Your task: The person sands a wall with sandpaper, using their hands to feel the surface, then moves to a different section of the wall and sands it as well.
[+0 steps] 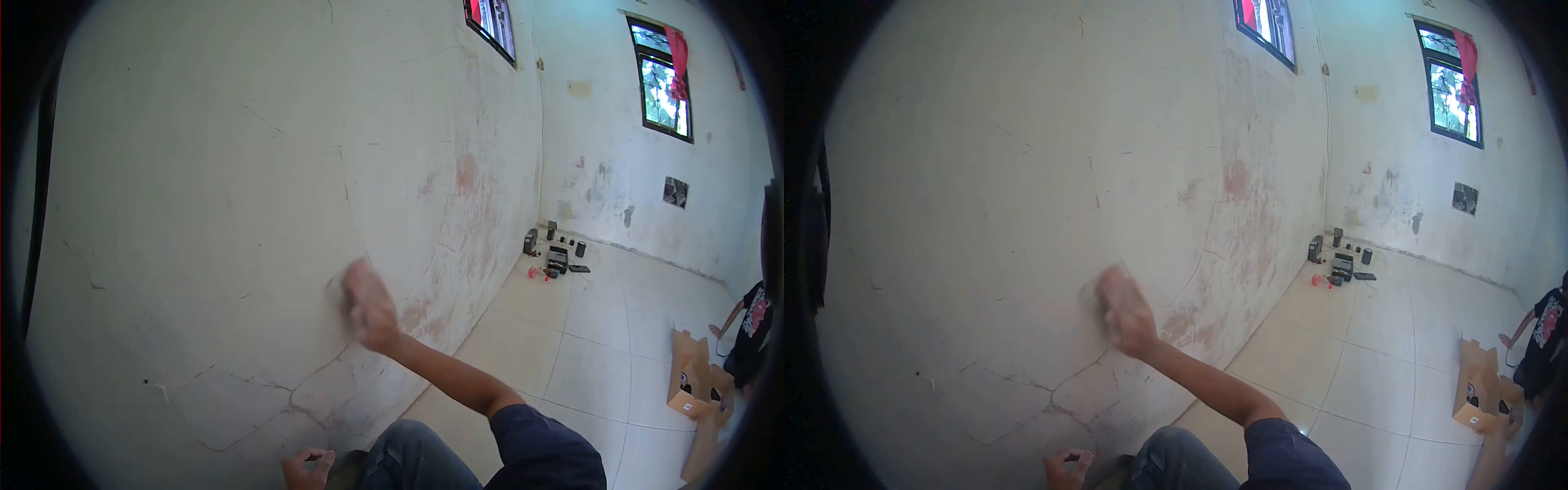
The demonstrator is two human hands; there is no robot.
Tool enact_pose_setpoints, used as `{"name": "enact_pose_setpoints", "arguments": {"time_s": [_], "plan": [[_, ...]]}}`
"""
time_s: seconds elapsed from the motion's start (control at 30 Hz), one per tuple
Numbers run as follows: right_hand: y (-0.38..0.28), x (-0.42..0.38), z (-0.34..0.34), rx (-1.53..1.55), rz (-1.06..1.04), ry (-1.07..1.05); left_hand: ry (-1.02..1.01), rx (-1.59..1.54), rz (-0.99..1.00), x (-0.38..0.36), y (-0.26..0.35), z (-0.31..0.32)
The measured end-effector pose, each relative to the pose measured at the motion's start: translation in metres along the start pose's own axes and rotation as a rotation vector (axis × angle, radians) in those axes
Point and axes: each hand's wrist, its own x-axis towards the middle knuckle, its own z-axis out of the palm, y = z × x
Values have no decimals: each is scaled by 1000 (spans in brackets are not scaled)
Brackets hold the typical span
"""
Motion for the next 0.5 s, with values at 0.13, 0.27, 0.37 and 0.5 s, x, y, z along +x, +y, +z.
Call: {"name": "enact_pose_setpoints", "arguments": {"time_s": [0.13,0.27,0.37,0.5], "plan": [[-17,9,-9,3,133,49,10,-22,-37,-1,16,-1],[-2,9,-14,59,90,32,38,6,23,2,-8,7],[14,30,-13,-26,340,240,-8,41,15,0,-11,6],[-17,8,-17,134,-119,-194,-55,157,2,6,-16,5]]}}
